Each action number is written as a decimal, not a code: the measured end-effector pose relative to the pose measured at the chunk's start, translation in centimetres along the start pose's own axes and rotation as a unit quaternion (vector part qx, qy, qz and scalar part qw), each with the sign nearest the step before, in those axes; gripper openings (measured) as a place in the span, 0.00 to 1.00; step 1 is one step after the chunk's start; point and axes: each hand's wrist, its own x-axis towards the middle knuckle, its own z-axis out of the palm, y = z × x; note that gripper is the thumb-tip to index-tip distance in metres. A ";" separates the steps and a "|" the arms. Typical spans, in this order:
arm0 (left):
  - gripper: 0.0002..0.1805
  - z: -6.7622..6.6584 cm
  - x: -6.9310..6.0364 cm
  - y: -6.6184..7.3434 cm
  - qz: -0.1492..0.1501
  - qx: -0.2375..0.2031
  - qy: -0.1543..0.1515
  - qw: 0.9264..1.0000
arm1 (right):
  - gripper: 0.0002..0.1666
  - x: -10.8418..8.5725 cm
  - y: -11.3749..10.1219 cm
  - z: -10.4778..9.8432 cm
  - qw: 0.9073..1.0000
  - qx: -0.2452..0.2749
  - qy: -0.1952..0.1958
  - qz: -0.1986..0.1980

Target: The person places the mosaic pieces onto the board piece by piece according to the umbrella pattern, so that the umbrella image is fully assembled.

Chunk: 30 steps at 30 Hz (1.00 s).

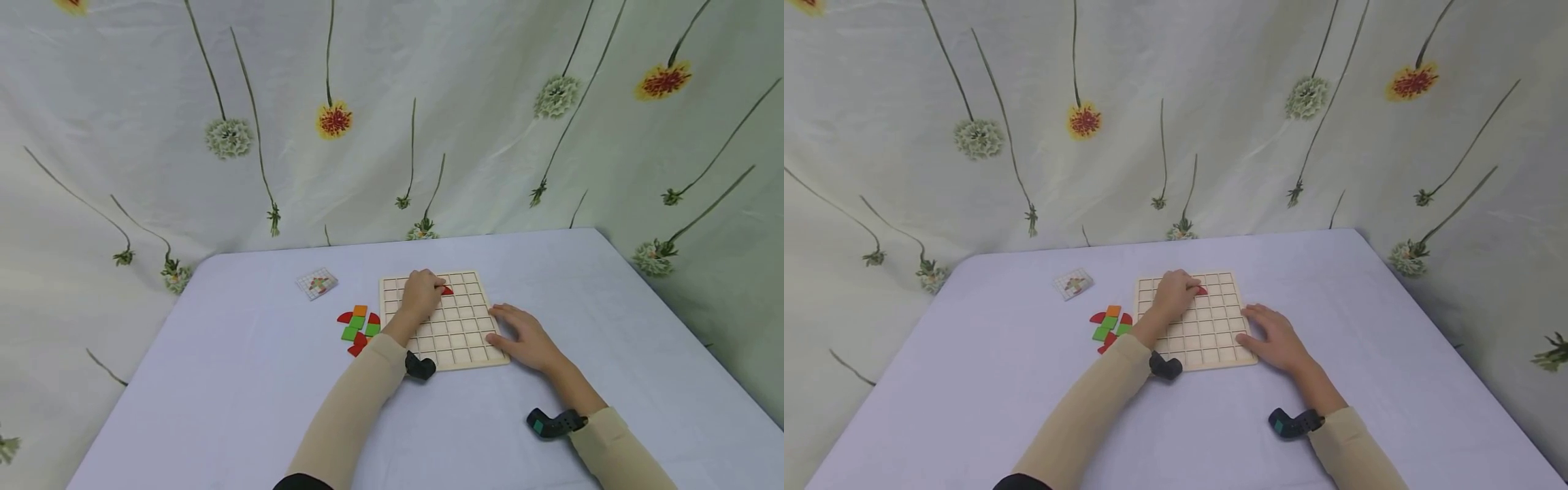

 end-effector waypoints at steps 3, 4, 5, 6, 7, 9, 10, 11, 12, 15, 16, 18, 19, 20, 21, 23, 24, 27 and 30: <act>0.14 -0.1 -0.3 -0.5 0.013 -0.012 0.001 1.000 | 0.35 0.0 0.1 0.0 1.000 0.003 -0.002 0.003; 0.14 -0.2 -0.4 -0.7 0.018 -0.018 0.001 1.000 | 0.35 0.0 0.2 0.0 1.000 0.002 -0.001 0.003; 0.14 -0.4 -0.6 -0.9 0.023 -0.021 0.004 1.000 | 0.35 0.0 0.2 0.1 1.000 0.004 0.000 0.002; 0.14 -0.7 -0.7 -1.1 0.024 -0.026 0.003 0.999 | 0.35 0.0 0.3 0.1 1.000 0.004 0.000 0.000; 0.14 -0.9 -0.9 -1.3 0.025 -0.031 0.005 0.999 | 0.35 0.0 0.3 0.2 1.000 0.004 0.000 -0.001; 0.14 -1.5 -1.2 -1.6 0.023 -0.045 0.004 0.999 | 0.35 0.0 0.5 0.3 1.000 0.004 0.001 -0.004; 0.14 -1.8 -1.4 -1.8 0.023 -0.048 0.005 0.999 | 0.35 0.0 0.5 0.3 1.000 0.004 0.001 -0.005; 0.14 -2.1 -1.5 -1.9 0.023 -0.049 0.004 0.999 | 0.35 0.0 0.5 0.4 1.000 0.003 0.000 -0.005; 0.14 -2.4 -1.6 -2.0 0.021 -0.053 0.003 0.998 | 0.35 0.1 0.6 0.4 1.000 0.002 0.001 -0.004; 0.14 -3.2 -1.9 -2.3 0.019 -0.051 -0.003 0.999 | 0.35 0.1 0.5 0.3 1.000 0.003 0.001 0.000; 0.14 -3.5 -2.0 -2.4 0.018 -0.048 -0.005 0.999 | 0.35 0.1 0.5 0.3 1.000 0.001 0.001 0.001; 0.14 -4.0 -2.3 -2.5 0.008 -0.046 -0.010 0.999 | 0.35 0.1 0.4 0.3 1.000 0.001 0.000 0.001; 0.14 -4.3 -2.5 -2.6 0.002 -0.046 -0.012 0.999 | 0.35 0.1 0.4 0.3 1.000 0.002 -0.001 0.001; 0.14 -4.5 -2.7 -2.7 -0.004 -0.049 -0.013 0.999 | 0.35 0.1 0.3 0.3 1.000 0.002 -0.001 0.001; 0.14 -4.7 -2.8 -2.8 -0.008 -0.046 -0.015 0.999 | 0.35 0.1 0.3 0.3 1.000 0.001 -0.001 0.000; 0.14 -5.1 -3.1 -3.0 -0.015 -0.046 -0.015 0.999 | 0.35 0.1 0.3 0.3 1.000 0.002 0.001 -0.001; 0.14 -5.2 -3.3 -3.2 -0.017 -0.044 -0.015 0.999 | 0.35 0.1 0.3 0.3 1.000 0.001 0.001 -0.001; 0.14 -5.6 -3.7 -3.6 -0.023 -0.040 -0.018 0.999 | 0.35 0.1 0.3 0.3 1.000 -0.002 0.002 0.000; 0.13 -6.0 -4.2 -4.1 -0.037 -0.041 -0.020 0.998 | 0.35 0.1 0.3 0.3 1.000 -0.003 0.000 0.002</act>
